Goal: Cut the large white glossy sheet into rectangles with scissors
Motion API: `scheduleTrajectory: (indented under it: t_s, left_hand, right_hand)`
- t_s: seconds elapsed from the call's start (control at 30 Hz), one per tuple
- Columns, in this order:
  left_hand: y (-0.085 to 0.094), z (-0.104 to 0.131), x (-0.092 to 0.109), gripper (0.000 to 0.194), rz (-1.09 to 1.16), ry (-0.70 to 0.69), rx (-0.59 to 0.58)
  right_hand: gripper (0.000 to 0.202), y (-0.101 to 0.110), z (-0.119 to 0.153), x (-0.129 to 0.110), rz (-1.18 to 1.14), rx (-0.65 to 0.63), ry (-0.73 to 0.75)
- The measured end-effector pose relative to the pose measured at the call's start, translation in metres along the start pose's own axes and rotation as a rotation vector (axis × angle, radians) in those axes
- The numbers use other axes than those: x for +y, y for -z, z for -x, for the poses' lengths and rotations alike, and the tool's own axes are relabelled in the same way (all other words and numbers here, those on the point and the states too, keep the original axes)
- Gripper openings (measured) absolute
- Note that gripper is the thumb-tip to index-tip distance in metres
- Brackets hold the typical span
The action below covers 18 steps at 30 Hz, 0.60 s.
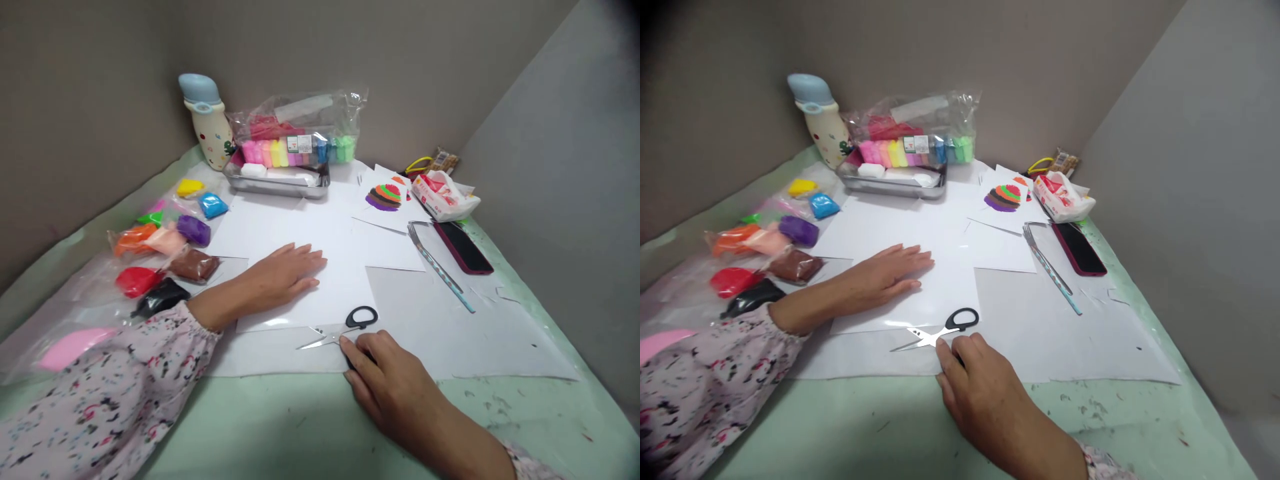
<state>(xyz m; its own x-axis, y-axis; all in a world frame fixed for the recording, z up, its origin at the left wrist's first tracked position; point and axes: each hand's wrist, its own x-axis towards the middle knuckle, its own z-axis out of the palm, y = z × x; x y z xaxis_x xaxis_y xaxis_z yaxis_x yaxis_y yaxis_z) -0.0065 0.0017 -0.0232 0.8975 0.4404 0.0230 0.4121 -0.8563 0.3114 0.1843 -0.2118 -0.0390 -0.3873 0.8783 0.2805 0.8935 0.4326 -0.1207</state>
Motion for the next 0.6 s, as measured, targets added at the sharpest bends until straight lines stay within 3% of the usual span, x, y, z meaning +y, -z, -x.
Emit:
scheduleTrajectory:
  t_s: [0.3,0.47,0.6]
  left_hand:
    - [-0.018,0.007,0.002,0.053,-0.092,0.006,0.032]
    - [-0.018,0.008,0.0,0.053,-0.098,-0.013,0.058]
    - [-0.02,0.008,0.0,0.053,-0.112,-0.023,0.077]
  right_hand:
    - [0.033,-0.008,-0.012,-0.002,-0.023,0.087,0.019]
    - [0.022,-0.005,-0.02,-0.007,-0.047,0.076,-0.137]
    - [0.026,-0.004,-0.016,-0.014,0.056,0.092,-0.211]
